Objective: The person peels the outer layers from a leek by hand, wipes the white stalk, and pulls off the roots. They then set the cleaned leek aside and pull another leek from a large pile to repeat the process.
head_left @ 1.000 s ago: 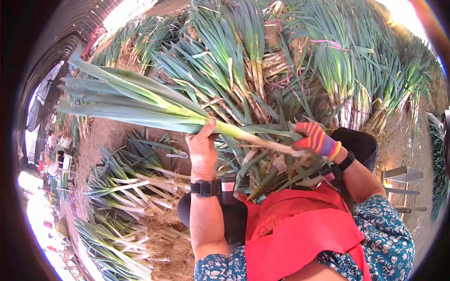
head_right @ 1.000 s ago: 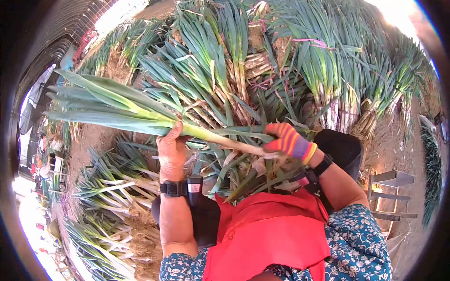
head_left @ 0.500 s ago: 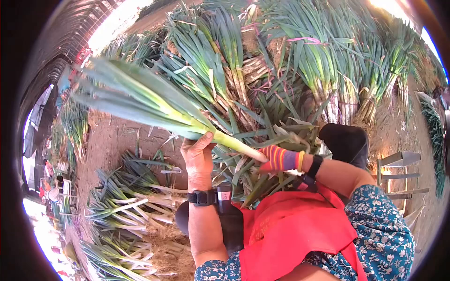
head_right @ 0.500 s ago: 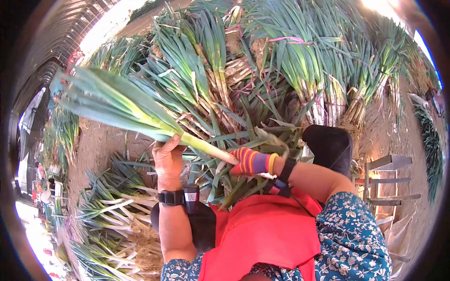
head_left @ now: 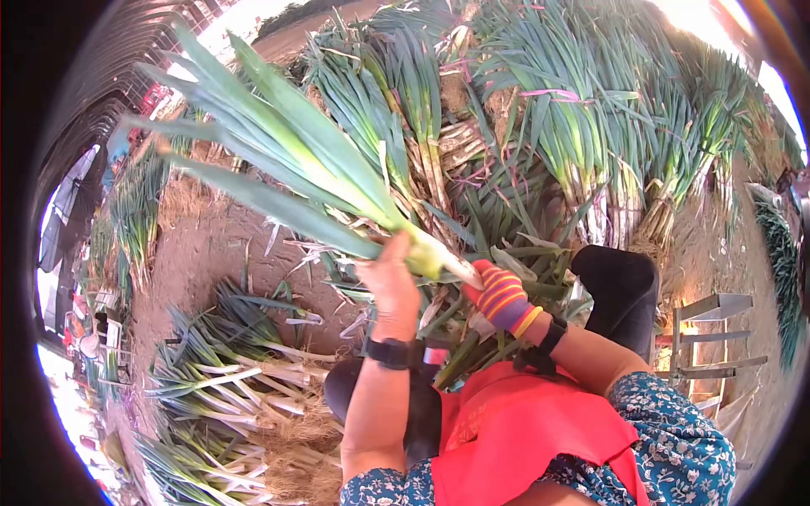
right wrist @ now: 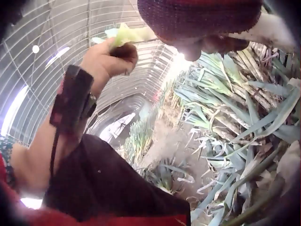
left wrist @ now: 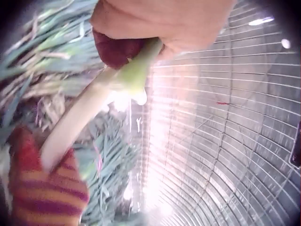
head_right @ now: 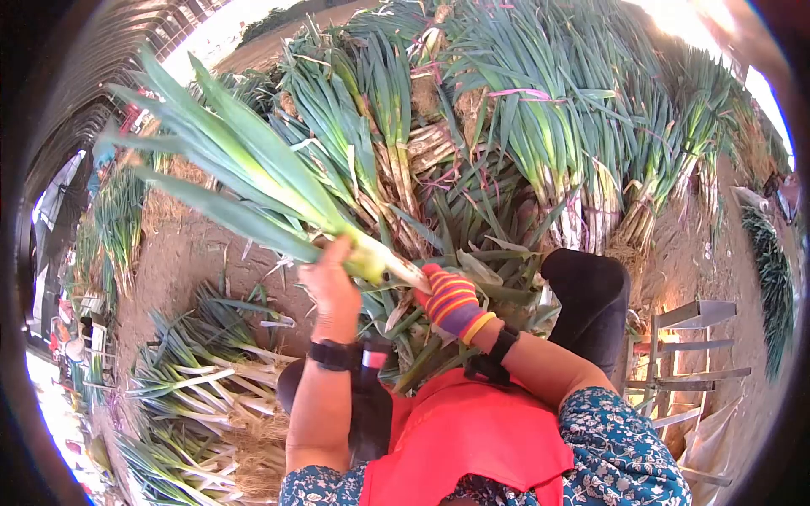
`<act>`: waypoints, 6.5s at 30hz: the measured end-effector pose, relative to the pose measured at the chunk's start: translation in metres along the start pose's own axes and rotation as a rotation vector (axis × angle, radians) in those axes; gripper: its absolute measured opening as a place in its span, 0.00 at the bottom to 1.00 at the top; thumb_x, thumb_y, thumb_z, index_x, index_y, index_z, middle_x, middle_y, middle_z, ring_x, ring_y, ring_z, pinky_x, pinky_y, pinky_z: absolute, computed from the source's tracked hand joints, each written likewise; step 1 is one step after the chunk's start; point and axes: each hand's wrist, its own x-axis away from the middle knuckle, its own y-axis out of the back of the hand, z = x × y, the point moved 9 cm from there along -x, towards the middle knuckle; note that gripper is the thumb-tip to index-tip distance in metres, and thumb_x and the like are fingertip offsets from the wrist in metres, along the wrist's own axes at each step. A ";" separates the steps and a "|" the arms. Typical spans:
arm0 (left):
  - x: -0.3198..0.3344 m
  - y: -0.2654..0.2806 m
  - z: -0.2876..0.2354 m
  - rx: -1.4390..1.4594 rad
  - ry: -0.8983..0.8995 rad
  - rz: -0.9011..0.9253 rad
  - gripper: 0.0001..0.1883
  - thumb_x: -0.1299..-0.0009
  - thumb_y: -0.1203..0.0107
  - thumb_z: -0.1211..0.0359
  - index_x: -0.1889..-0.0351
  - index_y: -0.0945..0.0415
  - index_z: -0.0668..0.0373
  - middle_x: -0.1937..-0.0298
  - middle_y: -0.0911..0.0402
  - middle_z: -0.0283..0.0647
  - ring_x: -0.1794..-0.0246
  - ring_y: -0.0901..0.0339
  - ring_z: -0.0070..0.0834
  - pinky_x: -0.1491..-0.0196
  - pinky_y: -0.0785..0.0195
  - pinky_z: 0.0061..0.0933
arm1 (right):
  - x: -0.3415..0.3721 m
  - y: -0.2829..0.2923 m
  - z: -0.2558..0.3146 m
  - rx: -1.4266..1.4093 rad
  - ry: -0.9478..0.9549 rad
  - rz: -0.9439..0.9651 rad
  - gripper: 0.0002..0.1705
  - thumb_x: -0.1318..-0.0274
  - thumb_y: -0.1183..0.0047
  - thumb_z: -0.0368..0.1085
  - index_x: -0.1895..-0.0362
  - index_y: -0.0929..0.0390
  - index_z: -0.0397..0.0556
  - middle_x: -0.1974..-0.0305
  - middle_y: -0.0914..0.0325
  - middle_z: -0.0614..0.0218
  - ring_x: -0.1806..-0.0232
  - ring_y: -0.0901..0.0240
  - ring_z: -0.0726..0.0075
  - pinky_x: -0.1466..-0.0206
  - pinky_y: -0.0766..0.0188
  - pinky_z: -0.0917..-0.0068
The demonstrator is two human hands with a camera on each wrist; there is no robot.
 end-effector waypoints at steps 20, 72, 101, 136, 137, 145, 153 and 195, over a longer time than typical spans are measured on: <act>-0.002 0.017 0.005 0.339 0.252 0.336 0.16 0.29 0.51 0.57 0.57 0.30 0.61 0.62 0.24 0.45 0.61 0.25 0.38 0.50 0.32 0.42 | 0.006 0.000 0.004 0.132 0.094 0.629 0.29 0.59 0.38 0.45 0.51 0.28 0.49 0.69 0.22 0.52 0.66 0.24 0.48 0.63 0.30 0.60; 0.017 0.007 -0.032 0.544 0.194 0.363 0.26 0.31 0.58 0.42 0.65 0.32 0.58 0.75 0.30 0.36 0.77 0.34 0.27 0.57 0.36 0.36 | -0.003 -0.005 0.019 -0.676 -0.498 0.769 0.16 0.44 0.47 0.42 0.68 0.24 0.38 0.80 0.26 0.68 0.78 0.27 0.74 0.76 0.31 0.74; 0.002 0.033 -0.037 0.614 0.161 0.233 0.26 0.35 0.53 0.40 0.68 0.33 0.55 0.79 0.33 0.34 0.81 0.38 0.25 0.68 0.38 0.31 | 0.016 0.024 0.072 -0.680 0.084 0.652 0.21 0.45 0.44 0.42 0.52 0.25 0.39 0.63 0.21 0.57 0.64 0.26 0.71 0.59 0.30 0.73; 0.017 0.016 0.004 0.431 0.271 0.189 0.22 0.33 0.48 0.47 0.77 0.39 0.51 0.83 0.38 0.29 0.83 0.42 0.22 0.75 0.40 0.28 | 0.007 0.047 0.129 -0.090 0.633 0.086 0.25 0.58 0.37 0.33 0.52 0.28 0.43 0.63 0.27 0.53 0.64 0.28 0.47 0.64 0.31 0.63; 0.018 0.014 0.003 0.416 0.254 0.202 0.21 0.33 0.48 0.47 0.77 0.39 0.51 0.83 0.38 0.29 0.83 0.41 0.22 0.74 0.40 0.28 | 0.004 0.035 0.121 -0.168 0.592 0.142 0.26 0.59 0.36 0.34 0.53 0.28 0.42 0.64 0.27 0.54 0.64 0.28 0.47 0.63 0.31 0.63; 0.021 0.016 0.005 0.434 0.284 0.183 0.21 0.32 0.48 0.48 0.77 0.38 0.52 0.83 0.37 0.31 0.85 0.41 0.23 0.76 0.39 0.30 | -0.014 0.018 0.122 -0.287 0.413 0.349 0.10 0.65 0.36 0.32 0.76 0.23 0.43 0.76 0.29 0.61 0.74 0.30 0.58 0.72 0.35 0.70; 0.016 0.026 0.011 0.332 0.194 0.024 0.20 0.33 0.45 0.52 0.77 0.38 0.53 0.83 0.37 0.32 0.85 0.40 0.24 0.77 0.37 0.32 | 0.011 0.013 0.141 -0.093 0.749 0.337 0.13 0.62 0.39 0.36 0.78 0.31 0.47 0.79 0.33 0.57 0.74 0.33 0.44 0.74 0.35 0.58; 0.004 0.061 -0.019 0.474 -0.052 0.003 0.09 0.30 0.50 0.66 0.67 0.31 0.63 0.72 0.28 0.39 0.70 0.28 0.29 0.56 0.29 0.36 | -0.004 0.039 0.121 0.212 0.608 -0.249 0.24 0.56 0.40 0.42 0.54 0.29 0.48 0.64 0.26 0.58 0.62 0.28 0.50 0.59 0.33 0.56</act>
